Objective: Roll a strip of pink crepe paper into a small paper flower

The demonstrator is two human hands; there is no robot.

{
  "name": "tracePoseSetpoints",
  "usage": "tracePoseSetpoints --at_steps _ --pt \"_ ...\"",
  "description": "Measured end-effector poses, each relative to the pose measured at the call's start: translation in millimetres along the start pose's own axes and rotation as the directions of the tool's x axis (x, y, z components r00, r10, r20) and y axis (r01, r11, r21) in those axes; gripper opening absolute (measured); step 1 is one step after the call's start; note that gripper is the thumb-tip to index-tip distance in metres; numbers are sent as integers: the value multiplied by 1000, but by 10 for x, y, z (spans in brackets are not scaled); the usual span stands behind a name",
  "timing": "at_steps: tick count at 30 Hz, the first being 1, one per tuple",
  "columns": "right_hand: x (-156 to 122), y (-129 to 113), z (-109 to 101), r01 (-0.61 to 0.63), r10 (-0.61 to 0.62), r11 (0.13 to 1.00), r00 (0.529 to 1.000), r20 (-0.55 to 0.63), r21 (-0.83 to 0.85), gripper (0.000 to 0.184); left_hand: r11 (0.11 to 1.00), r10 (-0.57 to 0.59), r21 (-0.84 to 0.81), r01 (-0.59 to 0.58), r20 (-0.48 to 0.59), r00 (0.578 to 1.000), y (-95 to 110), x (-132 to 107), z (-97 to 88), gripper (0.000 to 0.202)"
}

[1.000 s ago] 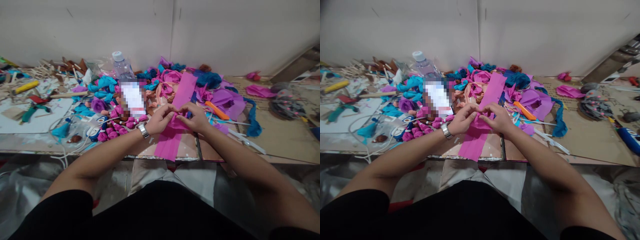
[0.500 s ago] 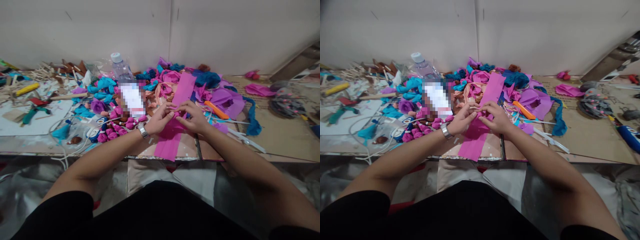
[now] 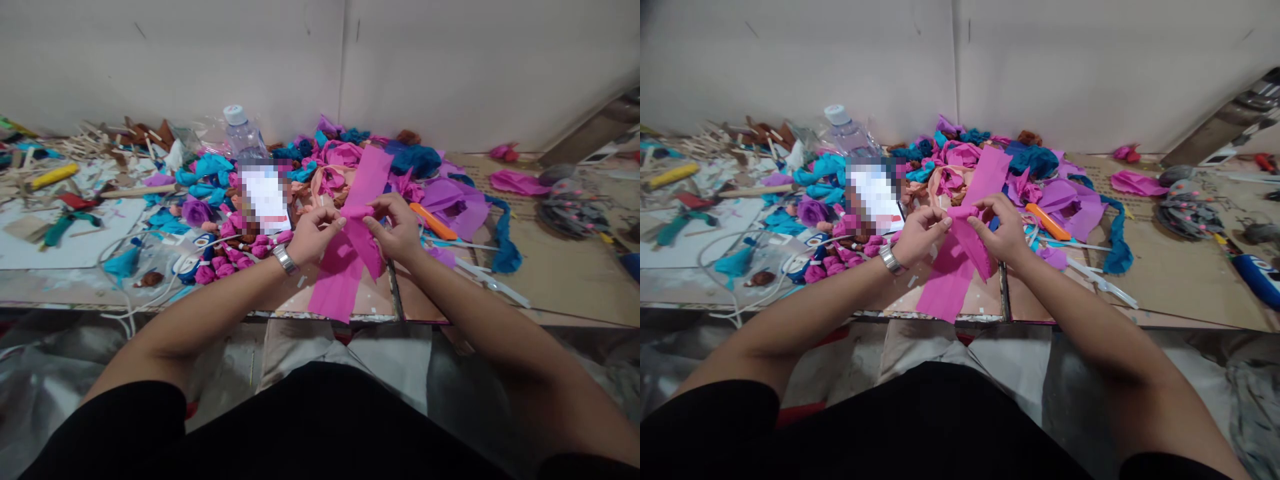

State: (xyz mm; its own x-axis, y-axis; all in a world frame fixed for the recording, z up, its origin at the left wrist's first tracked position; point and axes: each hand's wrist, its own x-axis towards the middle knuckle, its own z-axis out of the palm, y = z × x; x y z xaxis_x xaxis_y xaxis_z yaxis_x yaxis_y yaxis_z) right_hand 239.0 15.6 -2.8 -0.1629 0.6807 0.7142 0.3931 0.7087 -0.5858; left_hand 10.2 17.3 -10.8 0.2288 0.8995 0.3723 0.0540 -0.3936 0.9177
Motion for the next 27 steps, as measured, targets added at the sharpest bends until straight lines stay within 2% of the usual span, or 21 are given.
tracePoseSetpoints --at_steps 10,12,16,19,22,27 --pt "13 -43 0 -26 26 1000 1000 -12 -7 34 1000 26 -8 -25 41 999 -50 16 -4 51" --pt "19 -40 -7 -36 36 999 999 -18 -12 34 999 32 11 -32 23 999 -50 13 -8 49" --pt "23 -21 -17 18 -14 998 997 72 -58 35 984 154 97 -152 -22 988 6 -13 -26 41" --pt "14 -11 -9 103 -87 991 982 170 -88 36 944 242 214 -253 77 967 63 -45 -30 38" --pt "0 -13 2 152 -129 985 961 244 -78 35 927 231 261 -270 171 958 83 -65 -24 35" --pt "1 -29 1 169 -151 984 958 244 -56 32 931 236 232 -281 201 951 57 -51 -25 31"
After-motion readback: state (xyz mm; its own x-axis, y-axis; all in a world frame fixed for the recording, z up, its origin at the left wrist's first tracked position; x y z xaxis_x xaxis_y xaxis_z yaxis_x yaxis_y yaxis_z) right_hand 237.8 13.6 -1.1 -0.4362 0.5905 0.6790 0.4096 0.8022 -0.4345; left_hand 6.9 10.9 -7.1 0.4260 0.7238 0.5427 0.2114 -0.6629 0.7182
